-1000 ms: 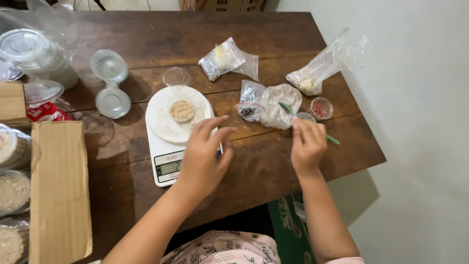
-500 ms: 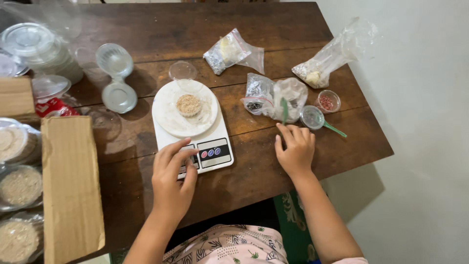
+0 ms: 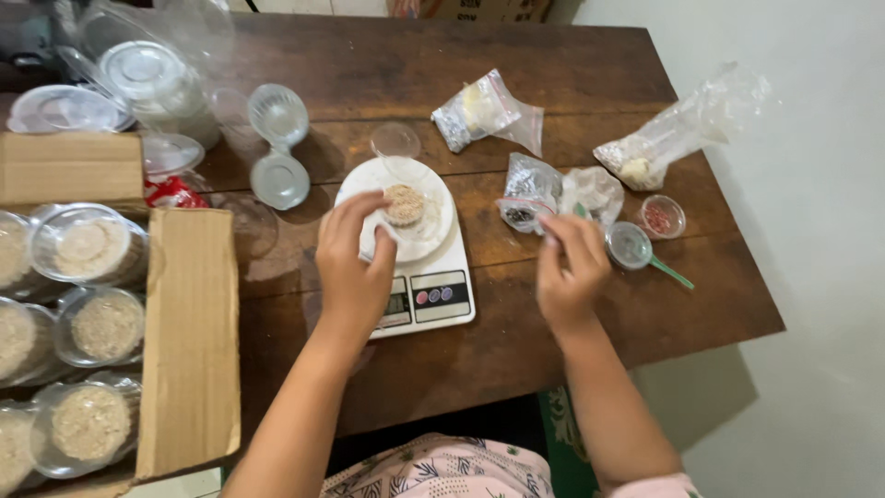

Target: The person uses a small green spoon to transfer grain from a plastic bag onto a white electronic weighing scale, then puts the weighed grain into a small transparent plastic bag.

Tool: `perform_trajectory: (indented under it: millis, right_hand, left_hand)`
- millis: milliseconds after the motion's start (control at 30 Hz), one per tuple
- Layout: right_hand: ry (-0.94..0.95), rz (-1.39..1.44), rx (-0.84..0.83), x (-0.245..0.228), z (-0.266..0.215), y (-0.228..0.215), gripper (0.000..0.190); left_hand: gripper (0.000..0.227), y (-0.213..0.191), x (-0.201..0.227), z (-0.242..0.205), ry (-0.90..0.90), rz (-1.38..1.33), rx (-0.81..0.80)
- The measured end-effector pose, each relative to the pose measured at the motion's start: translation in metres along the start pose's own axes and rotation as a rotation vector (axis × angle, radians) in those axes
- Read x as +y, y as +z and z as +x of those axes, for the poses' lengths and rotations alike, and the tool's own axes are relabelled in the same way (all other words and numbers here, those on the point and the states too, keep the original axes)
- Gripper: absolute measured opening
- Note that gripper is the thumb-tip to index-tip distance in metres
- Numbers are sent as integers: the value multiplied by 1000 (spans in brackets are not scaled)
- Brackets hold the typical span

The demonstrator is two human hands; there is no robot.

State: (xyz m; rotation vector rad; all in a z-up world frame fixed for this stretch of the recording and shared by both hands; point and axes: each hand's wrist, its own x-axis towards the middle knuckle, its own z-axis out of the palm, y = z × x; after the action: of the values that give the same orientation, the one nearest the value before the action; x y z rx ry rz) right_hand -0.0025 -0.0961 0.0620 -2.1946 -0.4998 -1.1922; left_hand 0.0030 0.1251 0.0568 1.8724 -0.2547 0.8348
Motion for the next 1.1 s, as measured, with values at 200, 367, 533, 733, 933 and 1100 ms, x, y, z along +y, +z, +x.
perform_trajectory:
  millis: [200,367,533,733,933,1100]
  right_hand:
    - [426,366,-139,-10,39,94,23]
    - [426,247,-299,-5,36,130,33]
    - [447,293,-471,-7,32,133,50]
    - [530,722,-342,-11,34,127,62]
    - [463,754,-353,-13,42,115,20]
    - [407,813,-377,-17,47,104,23]
  left_hand:
    - [56,4,-20,18,56,147,-155]
    - [75,14,-31,15,94,375,-246]
    - [69,33,-52,0,168,490,-202]
    - [80,27,-49,-3,57,293,-186]
    - [90,19,-37,3,-114,79,-231]
    - [79,17,-37,5,-40,54,-145]
